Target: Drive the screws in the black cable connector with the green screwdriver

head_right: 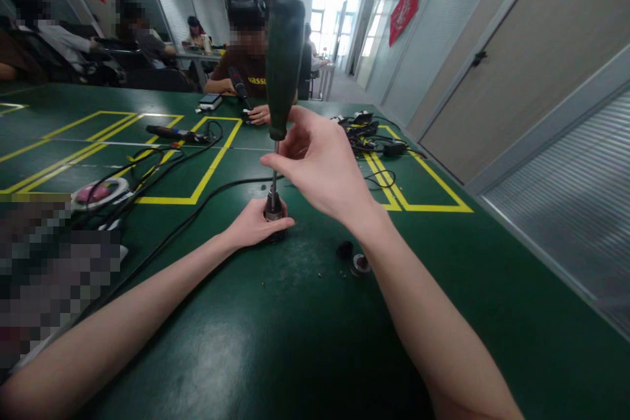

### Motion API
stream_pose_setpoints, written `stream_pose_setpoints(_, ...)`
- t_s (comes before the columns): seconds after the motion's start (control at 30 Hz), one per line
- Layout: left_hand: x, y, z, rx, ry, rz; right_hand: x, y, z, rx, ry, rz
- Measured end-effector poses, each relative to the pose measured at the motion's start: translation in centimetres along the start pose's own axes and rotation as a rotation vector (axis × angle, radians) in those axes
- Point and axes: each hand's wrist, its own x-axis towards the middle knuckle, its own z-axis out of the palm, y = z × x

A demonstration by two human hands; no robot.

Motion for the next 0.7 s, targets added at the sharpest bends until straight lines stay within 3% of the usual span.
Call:
stream_pose_setpoints(0.27,0.0,0.2,0.0,0.0,-0.067,0.002,0.1,0.1,0.5,0.209,0.021,0.042)
stream_pose_setpoints(0.43,0.1,0.1,0.0,0.019,-0.059,-0.005,0.3,1.0,0.6,0.174,-0.01,0.016)
stream_pose_setpoints(0.7,0.0,-0.1,0.1,0.12,-0.026,0.01,0.2,0.9,0.4,0.024,0.092,-0.049)
